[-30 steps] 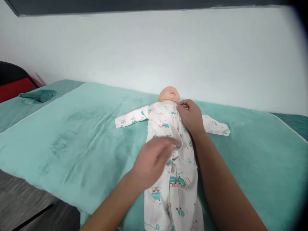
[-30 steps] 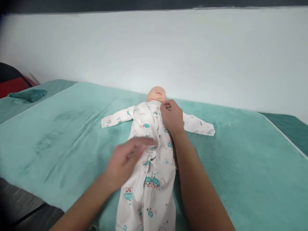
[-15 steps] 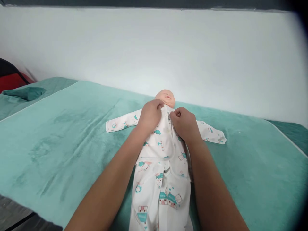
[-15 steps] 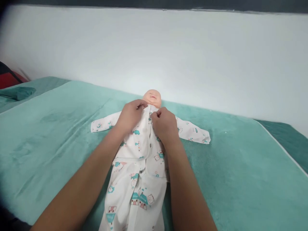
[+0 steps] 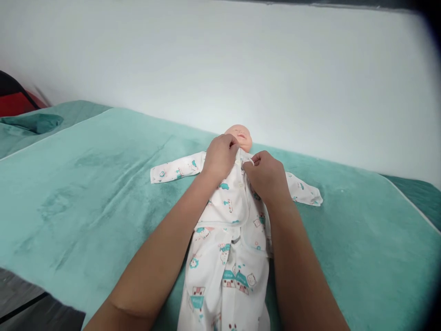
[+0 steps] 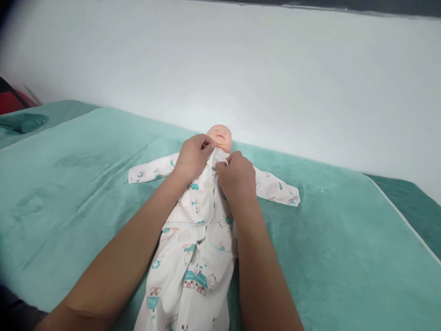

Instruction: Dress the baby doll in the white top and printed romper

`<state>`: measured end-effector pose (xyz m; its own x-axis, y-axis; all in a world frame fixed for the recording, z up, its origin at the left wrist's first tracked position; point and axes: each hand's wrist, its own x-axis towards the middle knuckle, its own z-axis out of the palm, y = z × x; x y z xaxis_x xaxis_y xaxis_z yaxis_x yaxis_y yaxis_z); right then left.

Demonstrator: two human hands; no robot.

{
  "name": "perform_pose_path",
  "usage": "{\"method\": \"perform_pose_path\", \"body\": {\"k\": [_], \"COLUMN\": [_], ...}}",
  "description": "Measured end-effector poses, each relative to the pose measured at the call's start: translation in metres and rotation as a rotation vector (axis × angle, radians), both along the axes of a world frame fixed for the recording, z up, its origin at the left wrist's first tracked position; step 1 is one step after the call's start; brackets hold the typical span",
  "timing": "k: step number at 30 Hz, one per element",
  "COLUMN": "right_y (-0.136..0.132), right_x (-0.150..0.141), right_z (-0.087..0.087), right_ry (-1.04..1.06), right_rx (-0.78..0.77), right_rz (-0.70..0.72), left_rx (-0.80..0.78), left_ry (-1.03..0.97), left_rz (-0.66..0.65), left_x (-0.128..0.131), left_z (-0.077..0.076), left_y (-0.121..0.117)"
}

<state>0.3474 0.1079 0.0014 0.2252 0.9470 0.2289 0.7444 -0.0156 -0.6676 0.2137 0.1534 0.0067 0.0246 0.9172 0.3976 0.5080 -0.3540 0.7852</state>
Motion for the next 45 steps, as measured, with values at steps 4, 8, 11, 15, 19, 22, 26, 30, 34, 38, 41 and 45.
{"method": "perform_pose_path", "body": {"k": [4,8,11,15,19,22,26,30,34,38,41,45], "right_y": [0.006,0.017,0.021,0.021,0.020,0.022,0.023,0.023,0.022,0.023,0.024,0.021], "right_x": [0.002,-0.003,-0.009,-0.011,-0.007,-0.004,-0.002,-0.001,0.002,0.004,0.004,0.003], "right_z": [-0.003,0.000,0.003,0.001,-0.006,-0.011,-0.015,-0.013,-0.010,-0.009,-0.010,-0.009], "right_ry": [0.225,0.673,0.739,0.805,0.908,0.993,0.981,0.887,0.751,0.626,0.585,0.623], "right_rx": [0.093,0.223,0.234,0.161,0.128,0.118,0.122,0.114,0.084,0.069,0.095,0.068], "right_rz": [0.031,0.048,0.076,0.131,0.184,0.247,0.317,0.315,0.315,0.322,0.331,0.351], "left_rx": [-0.148,-0.208,-0.189,-0.141,-0.109,-0.124,-0.142,-0.132,-0.152,-0.174,-0.187,-0.184], "left_ry": [-0.418,-0.596,-0.524,-0.314,-0.300,-0.369,-0.360,-0.343,-0.311,-0.265,-0.278,-0.328], "left_rz": [-0.055,-0.120,-0.154,-0.124,-0.115,-0.144,-0.179,-0.190,-0.197,-0.188,-0.174,-0.188], "left_x": [-0.003,-0.004,-0.001,0.004,0.005,0.003,0.002,0.002,0.002,0.003,0.003,0.003], "left_z": [0.005,0.008,0.008,0.007,0.003,-0.001,-0.005,-0.008,-0.006,0.000,0.002,-0.001], "left_y": [-0.004,-0.006,-0.007,-0.007,-0.004,-0.001,0.002,0.004,0.002,-0.005,-0.007,-0.005]}}
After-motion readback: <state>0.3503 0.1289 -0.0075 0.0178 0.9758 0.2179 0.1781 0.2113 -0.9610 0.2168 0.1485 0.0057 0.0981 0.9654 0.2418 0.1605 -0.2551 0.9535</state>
